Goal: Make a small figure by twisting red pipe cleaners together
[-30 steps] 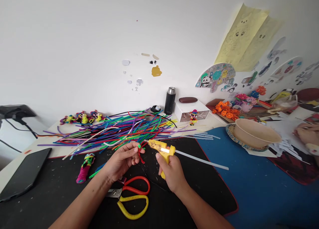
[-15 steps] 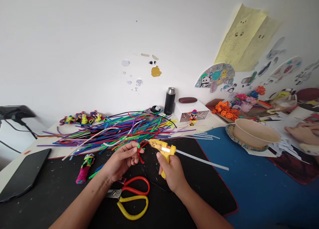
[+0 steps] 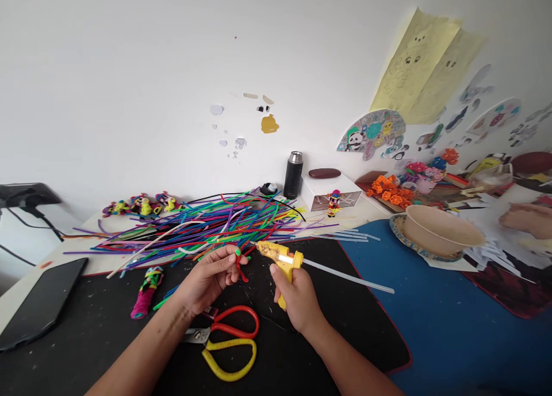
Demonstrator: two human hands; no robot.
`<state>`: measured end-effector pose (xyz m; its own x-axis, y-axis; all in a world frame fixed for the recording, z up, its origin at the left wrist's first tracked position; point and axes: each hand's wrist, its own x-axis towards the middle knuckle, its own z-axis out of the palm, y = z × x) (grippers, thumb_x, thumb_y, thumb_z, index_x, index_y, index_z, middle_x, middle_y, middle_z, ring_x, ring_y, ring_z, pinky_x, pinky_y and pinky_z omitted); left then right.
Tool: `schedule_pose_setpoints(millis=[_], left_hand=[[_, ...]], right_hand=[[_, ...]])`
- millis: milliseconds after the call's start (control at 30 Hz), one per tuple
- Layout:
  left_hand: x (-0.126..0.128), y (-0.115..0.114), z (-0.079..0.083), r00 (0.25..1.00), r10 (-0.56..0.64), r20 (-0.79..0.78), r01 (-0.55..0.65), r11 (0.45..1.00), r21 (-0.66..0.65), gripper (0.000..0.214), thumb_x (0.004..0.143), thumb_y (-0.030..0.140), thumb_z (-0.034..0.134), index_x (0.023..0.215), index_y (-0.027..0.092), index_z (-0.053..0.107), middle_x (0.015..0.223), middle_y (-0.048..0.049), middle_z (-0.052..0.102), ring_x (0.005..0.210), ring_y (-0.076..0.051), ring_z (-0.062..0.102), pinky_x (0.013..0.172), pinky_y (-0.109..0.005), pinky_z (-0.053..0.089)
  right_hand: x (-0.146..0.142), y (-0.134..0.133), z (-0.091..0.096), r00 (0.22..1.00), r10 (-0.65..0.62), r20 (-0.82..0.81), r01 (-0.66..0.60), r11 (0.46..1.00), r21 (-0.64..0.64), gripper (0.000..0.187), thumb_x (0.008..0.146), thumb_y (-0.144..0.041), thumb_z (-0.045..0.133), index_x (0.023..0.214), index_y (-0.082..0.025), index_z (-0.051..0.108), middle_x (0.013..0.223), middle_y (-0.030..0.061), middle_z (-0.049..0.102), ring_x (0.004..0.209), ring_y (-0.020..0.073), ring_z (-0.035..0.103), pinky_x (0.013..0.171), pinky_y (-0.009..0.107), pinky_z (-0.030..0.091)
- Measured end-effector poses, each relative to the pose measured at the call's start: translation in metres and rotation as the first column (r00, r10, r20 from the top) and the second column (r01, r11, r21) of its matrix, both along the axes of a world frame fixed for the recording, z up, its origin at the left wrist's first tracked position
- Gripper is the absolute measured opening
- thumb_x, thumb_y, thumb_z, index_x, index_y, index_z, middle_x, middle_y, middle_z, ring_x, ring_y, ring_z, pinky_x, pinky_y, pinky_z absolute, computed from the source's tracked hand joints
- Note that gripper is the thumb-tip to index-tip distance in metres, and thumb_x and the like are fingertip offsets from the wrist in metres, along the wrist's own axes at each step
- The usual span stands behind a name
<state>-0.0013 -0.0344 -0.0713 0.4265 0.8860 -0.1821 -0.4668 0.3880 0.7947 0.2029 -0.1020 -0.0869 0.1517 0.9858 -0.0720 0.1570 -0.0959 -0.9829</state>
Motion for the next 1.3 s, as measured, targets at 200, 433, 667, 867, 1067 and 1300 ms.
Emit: schedule_pose_setpoints(millis=[200, 433, 667, 867, 1067, 1300], left_hand=[[-0.003, -0.001, 0.003, 0.999, -0.020, 0.028, 0.020, 1.000, 0.012, 0.030, 0.068, 0.023, 0.098, 0.087, 0.012, 0.078, 0.080, -0.0083, 0.079, 0.050, -0.008, 0.061, 0.050, -0.017, 0.052], [-0.008, 0.003, 0.003, 0.996, 0.035, 0.088, -0.037, 0.999, 0.026, 0.029, 0.068, 0.020, 0.097, 0.086, 0.011, 0.077, 0.081, -0.0085, 0.079, 0.052, -0.008, 0.062, 0.051, -0.017, 0.052], [-0.007, 0.004, 0.006, 0.995, 0.001, 0.102, -0.008, 0.998, 0.064, 0.027, 0.070, 0.023, 0.096, 0.081, 0.011, 0.074, 0.083, -0.0086, 0.079, 0.051, -0.008, 0.061, 0.049, -0.016, 0.051], [-0.006, 0.004, 0.007, 0.994, 0.005, 0.108, -0.013, 0.997, 0.073, 0.027, 0.069, 0.022, 0.096, 0.081, 0.012, 0.074, 0.083, -0.0088, 0.079, 0.051, -0.008, 0.060, 0.048, -0.016, 0.048], [-0.006, 0.002, 0.010, 0.995, 0.010, 0.095, -0.017, 0.997, 0.073, 0.028, 0.068, 0.023, 0.097, 0.084, 0.011, 0.077, 0.085, -0.0104, 0.080, 0.050, -0.007, 0.058, 0.049, -0.017, 0.047], [-0.005, 0.001, 0.010, 0.992, -0.008, 0.125, 0.000, 0.998, 0.062, 0.032, 0.065, 0.027, 0.099, 0.082, 0.011, 0.077, 0.082, -0.0086, 0.080, 0.049, -0.006, 0.058, 0.048, -0.017, 0.047]], right_hand=[[0.000, 0.004, -0.003, 0.993, -0.023, -0.119, 0.015, 0.998, -0.069, 0.058, 0.082, -0.075, 0.062, 0.064, -0.019, 0.060, 0.044, -0.0022, 0.050, 0.038, 0.0107, 0.044, 0.041, 0.024, 0.032], [0.005, 0.013, -0.006, 0.916, 0.050, -0.398, -0.093, 0.992, -0.091, 0.062, 0.080, -0.075, 0.067, 0.092, -0.014, 0.065, 0.045, -0.0070, 0.051, 0.032, 0.0085, 0.040, 0.037, 0.022, 0.020], [0.034, 0.008, -0.002, 0.911, 0.012, -0.412, -0.089, 0.982, -0.168, 0.065, 0.081, -0.077, 0.068, 0.096, -0.014, 0.064, 0.050, -0.0058, 0.054, 0.035, 0.0080, 0.042, 0.038, 0.020, 0.016], [0.059, 0.011, 0.007, 0.975, 0.113, -0.192, -0.163, 0.949, -0.270, 0.063, 0.091, -0.075, 0.058, 0.095, -0.013, 0.066, 0.054, -0.0020, 0.061, 0.037, 0.0099, 0.053, 0.036, 0.018, 0.025], [0.073, 0.016, 0.014, 0.964, 0.265, -0.004, -0.244, 0.878, -0.412, 0.059, 0.099, -0.071, 0.047, 0.092, -0.015, 0.065, 0.062, 0.0062, 0.072, 0.038, 0.0131, 0.062, 0.032, 0.017, 0.029], [0.090, 0.003, 0.019, 0.939, 0.227, 0.257, -0.149, 0.945, -0.290, 0.053, 0.094, -0.066, 0.058, 0.071, -0.018, 0.061, 0.037, -0.0064, 0.047, 0.030, 0.0071, 0.037, 0.037, 0.017, 0.023]])
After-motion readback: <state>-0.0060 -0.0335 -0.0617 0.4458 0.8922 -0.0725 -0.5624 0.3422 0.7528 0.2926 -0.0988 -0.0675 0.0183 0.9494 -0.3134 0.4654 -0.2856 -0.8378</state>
